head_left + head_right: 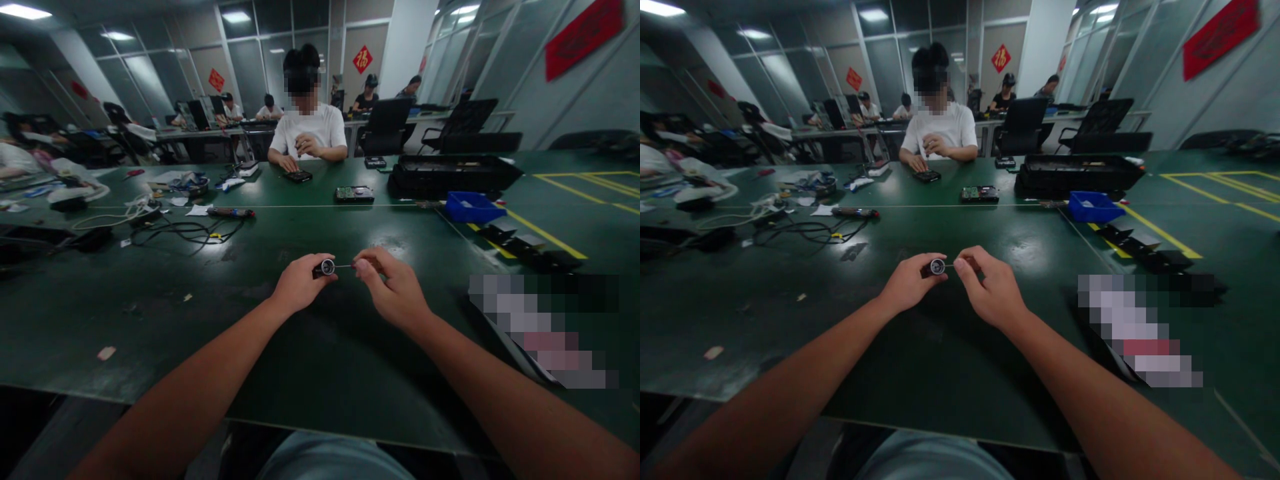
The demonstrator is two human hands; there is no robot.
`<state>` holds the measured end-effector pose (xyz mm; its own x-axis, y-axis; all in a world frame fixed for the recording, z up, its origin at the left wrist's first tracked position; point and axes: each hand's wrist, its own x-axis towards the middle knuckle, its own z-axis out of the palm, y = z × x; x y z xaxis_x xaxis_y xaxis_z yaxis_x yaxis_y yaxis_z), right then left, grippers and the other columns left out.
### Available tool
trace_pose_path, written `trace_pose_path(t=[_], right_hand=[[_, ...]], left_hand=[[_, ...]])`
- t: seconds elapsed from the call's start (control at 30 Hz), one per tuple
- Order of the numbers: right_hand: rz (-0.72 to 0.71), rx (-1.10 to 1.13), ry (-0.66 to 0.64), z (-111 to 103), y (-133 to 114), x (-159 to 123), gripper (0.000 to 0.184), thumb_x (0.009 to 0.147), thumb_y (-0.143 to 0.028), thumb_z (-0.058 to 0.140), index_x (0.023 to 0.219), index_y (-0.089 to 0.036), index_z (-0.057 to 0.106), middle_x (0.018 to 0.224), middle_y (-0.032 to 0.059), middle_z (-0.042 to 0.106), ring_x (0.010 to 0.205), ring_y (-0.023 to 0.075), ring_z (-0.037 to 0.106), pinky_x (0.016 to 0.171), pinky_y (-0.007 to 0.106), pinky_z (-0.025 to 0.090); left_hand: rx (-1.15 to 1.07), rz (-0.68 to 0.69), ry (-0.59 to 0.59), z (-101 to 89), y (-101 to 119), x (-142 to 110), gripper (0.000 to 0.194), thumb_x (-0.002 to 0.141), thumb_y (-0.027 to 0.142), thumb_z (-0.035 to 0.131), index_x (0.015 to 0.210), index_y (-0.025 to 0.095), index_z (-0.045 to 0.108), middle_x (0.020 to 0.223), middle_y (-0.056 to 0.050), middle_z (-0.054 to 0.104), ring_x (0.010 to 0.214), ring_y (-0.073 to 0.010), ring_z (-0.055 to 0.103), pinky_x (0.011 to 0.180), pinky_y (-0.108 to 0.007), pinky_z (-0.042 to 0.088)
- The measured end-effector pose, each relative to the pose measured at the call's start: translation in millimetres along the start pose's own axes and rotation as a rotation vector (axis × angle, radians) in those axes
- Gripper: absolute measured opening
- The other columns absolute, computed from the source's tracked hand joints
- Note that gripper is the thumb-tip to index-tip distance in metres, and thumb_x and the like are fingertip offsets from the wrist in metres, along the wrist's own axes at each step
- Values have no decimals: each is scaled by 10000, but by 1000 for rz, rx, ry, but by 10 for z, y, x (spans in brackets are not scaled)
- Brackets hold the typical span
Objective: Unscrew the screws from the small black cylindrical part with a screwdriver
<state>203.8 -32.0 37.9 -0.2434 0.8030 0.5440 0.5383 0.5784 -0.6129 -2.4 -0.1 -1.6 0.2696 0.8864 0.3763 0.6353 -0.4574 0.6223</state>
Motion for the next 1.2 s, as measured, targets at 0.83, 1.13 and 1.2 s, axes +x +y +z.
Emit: trace_pose_path(t=[0.83,1.13,1.2], right_hand=[[573,829,244,199,288,102,241,886,-464,603,858,-225,595,754,5,610,655,157,604,686,351,569],[325,492,267,177,143,45,208,961,-419,534,949,-220,592,837,32,657,738,166,635,740,354,533],[282,393,251,173,100,23,209,976,-412,517,962,-218,591,834,33,664,749,173,644,743,358,521]], left_hand=[[41,54,11,-72,1,41,420,863,282,719,1273,240,639,1070,-33,697,930,-186,645,854,-329,503],[39,52,3,-22,-33,28,425,854,313,731,1265,246,647,1098,-38,706,963,-193,652,895,-348,504],[28,54,6,-15,-26,25,426,850,315,735,1261,246,649,1122,-39,710,993,-197,654,920,-354,503]])
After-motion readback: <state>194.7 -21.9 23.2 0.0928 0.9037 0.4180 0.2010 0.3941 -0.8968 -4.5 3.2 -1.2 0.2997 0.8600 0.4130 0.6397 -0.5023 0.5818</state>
